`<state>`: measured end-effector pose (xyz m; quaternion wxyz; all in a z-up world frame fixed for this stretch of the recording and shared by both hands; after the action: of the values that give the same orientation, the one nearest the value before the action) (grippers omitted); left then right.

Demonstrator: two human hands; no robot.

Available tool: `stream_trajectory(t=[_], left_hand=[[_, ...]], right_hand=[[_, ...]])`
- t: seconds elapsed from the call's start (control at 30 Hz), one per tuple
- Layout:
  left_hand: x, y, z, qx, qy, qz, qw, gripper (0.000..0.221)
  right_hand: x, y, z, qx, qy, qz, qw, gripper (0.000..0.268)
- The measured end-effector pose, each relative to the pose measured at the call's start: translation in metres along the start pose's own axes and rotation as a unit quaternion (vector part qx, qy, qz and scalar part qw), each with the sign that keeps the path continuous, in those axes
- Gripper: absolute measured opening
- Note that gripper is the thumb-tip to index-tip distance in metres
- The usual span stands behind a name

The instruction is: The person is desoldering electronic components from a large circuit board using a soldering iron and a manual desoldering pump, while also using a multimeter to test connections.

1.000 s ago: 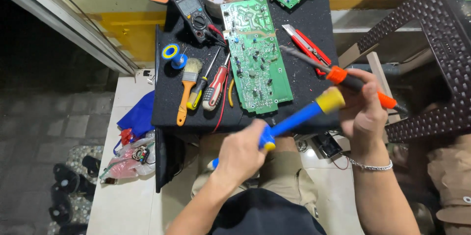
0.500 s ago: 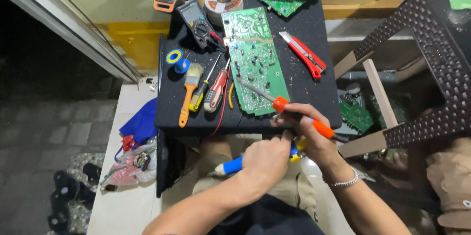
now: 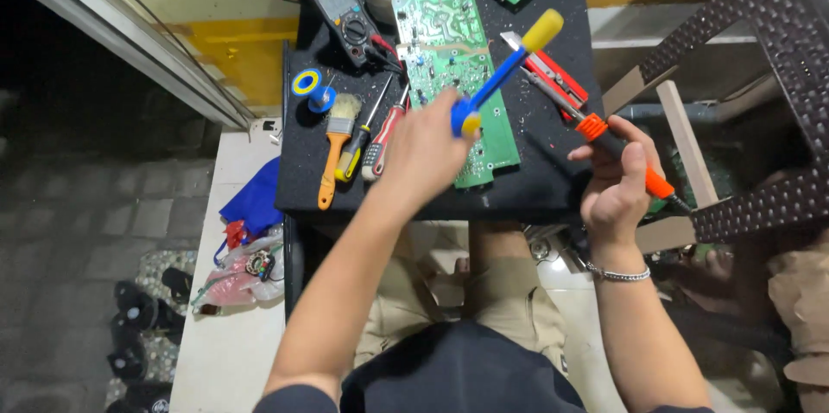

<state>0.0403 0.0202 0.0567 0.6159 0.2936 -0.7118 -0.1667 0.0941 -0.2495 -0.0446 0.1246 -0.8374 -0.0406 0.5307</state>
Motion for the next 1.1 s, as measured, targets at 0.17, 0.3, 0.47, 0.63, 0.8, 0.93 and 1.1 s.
stream_trajectory(t=[0.17, 0.3, 0.47, 0.63, 0.8, 0.93, 1.1], left_hand=[[-0.039, -0.048, -0.045, -0.09, 0.013, -0.048, 0.995, 0.046], [-0.035, -0.046, -0.047, -0.106, 0.026, -0.059, 0.992, 0.047], [-0.042, -0.049, -0.052, -0.125, 0.019, -0.047, 0.991, 0.046], [-0.04, -0.051, -0.056, -0.155, 0.015, -0.035, 0.987, 0.043], [-0.039, -0.046, -0.058, -0.155, 0.025, 0.009, 0.988, 0.037], [-0.042, -0.049, -0.058, -0.15, 0.016, 0.01, 0.989, 0.038], [-0.039, -0.037, -0.057, -0.111, 0.015, -0.016, 0.994, 0.04]], right_hand=[[-0.007, 0.014, 0.009, 0.039, -0.014, 0.019, 0.999, 0.043], [-0.012, 0.021, 0.02, 0.038, 0.016, 0.065, 0.997, 0.043], [-0.026, 0.011, 0.038, 0.01, 0.042, 0.104, 0.994, 0.053], [-0.039, -0.027, 0.057, -0.022, 0.097, 0.143, 0.985, 0.053], [-0.039, -0.055, 0.068, 0.01, 0.065, 0.126, 0.99, 0.07], [-0.031, -0.047, 0.067, 0.012, 0.073, 0.106, 0.992, 0.071], [-0.047, -0.027, 0.062, -0.017, 0.135, 0.149, 0.979, 0.056]])
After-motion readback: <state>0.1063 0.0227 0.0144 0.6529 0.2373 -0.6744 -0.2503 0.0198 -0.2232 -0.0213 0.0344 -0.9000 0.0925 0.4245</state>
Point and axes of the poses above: each hand's wrist, its own z-axis away from the middle knuckle, its own y-axis out of the back of the hand, x = y × z, the point moved 9 cm from there along -z, towards the middle knuckle, and after that the axes turned 11 degrees about z, right-handed, at the moved point
